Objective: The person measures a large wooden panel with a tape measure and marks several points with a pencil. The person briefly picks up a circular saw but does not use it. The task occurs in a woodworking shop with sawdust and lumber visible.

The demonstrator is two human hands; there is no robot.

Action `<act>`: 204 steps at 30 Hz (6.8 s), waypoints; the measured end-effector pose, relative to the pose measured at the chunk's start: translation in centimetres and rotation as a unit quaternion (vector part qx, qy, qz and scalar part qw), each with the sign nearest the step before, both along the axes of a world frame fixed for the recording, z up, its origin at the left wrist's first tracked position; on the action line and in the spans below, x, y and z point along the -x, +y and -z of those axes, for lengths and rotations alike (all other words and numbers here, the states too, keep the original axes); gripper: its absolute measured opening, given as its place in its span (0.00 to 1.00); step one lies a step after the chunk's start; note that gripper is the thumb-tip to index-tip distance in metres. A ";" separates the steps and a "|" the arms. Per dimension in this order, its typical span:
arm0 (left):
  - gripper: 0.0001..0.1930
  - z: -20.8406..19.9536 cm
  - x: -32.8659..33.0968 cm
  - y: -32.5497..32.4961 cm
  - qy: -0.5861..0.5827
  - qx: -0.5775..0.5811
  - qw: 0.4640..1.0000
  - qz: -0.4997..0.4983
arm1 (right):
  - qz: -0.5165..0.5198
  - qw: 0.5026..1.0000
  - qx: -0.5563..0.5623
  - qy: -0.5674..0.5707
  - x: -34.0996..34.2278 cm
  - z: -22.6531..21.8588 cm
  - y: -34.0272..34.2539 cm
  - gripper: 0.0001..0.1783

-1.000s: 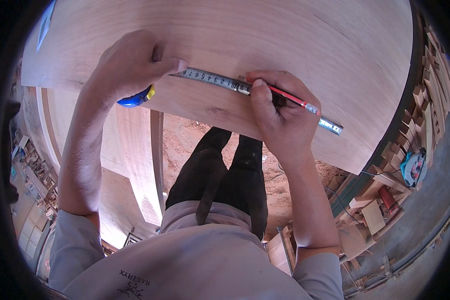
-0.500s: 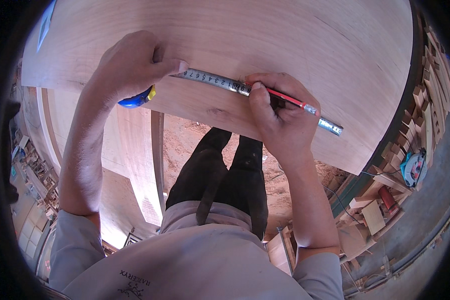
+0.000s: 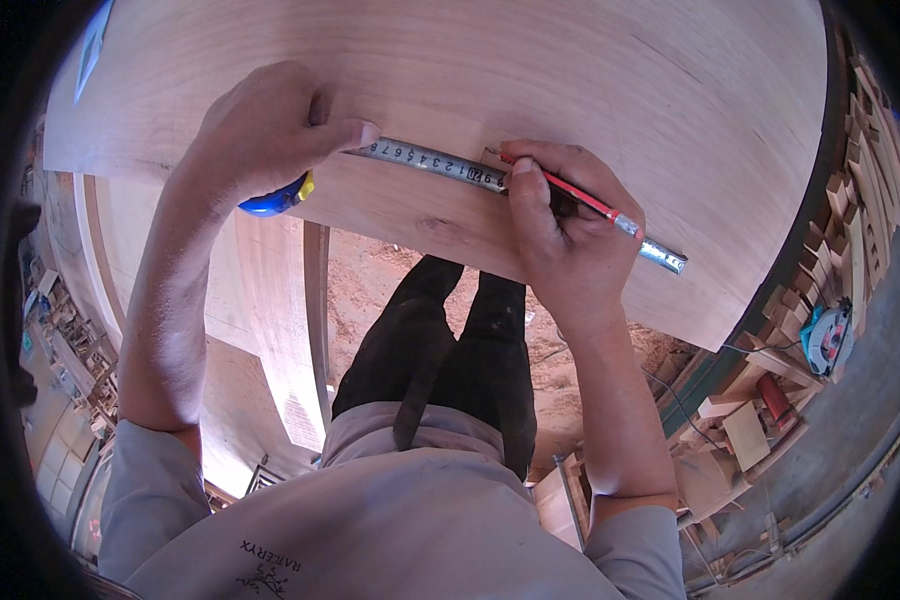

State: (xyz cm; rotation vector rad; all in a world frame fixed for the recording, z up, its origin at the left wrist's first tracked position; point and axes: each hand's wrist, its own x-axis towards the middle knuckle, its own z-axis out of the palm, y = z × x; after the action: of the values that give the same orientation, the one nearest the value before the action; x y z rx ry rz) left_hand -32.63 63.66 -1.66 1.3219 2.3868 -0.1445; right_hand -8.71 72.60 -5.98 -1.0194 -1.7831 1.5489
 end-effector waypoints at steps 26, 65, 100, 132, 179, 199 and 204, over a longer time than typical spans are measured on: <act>0.27 -1.4 0.9 -5.5 -0.246 0.010 0.961 0.124 | 0.019 0.995 0.085 0.043 -0.8 -0.4 -1.5 0.07; 0.29 -0.8 -1.5 -10.6 -0.319 -0.031 0.930 0.181 | 0.152 0.988 -0.034 -0.014 -13.0 -7.4 -3.4 0.14; 0.25 0.2 -37.6 -48.9 -0.391 -0.260 0.683 -0.560 | -0.171 0.943 -0.280 0.059 -10.5 -7.4 -16.2 0.11; 0.20 0.5 -29.6 -89.2 -0.407 -0.553 0.329 -0.648 | -0.373 0.811 -0.415 -0.178 -9.9 4.2 -59.8 0.18; 0.21 -5.1 41.3 -61.1 -0.399 -0.196 0.893 -0.075 | 0.146 0.941 -0.161 -0.259 22.0 -5.5 -64.1 0.06; 0.21 -4.1 39.7 -33.4 -0.328 -0.106 0.939 0.002 | 0.175 0.920 -0.271 -0.223 18.8 -3.9 -34.2 0.04; 0.20 -2.8 40.2 -30.2 -0.334 -0.086 0.939 0.007 | 0.153 0.923 -0.304 -0.181 20.1 -4.0 -32.9 0.06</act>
State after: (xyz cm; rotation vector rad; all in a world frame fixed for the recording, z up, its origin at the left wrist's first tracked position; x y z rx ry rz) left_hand -72.79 33.51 1.12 1.2079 1.8326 0.4512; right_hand -28.81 39.67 -2.03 -1.2272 -2.0328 0.5704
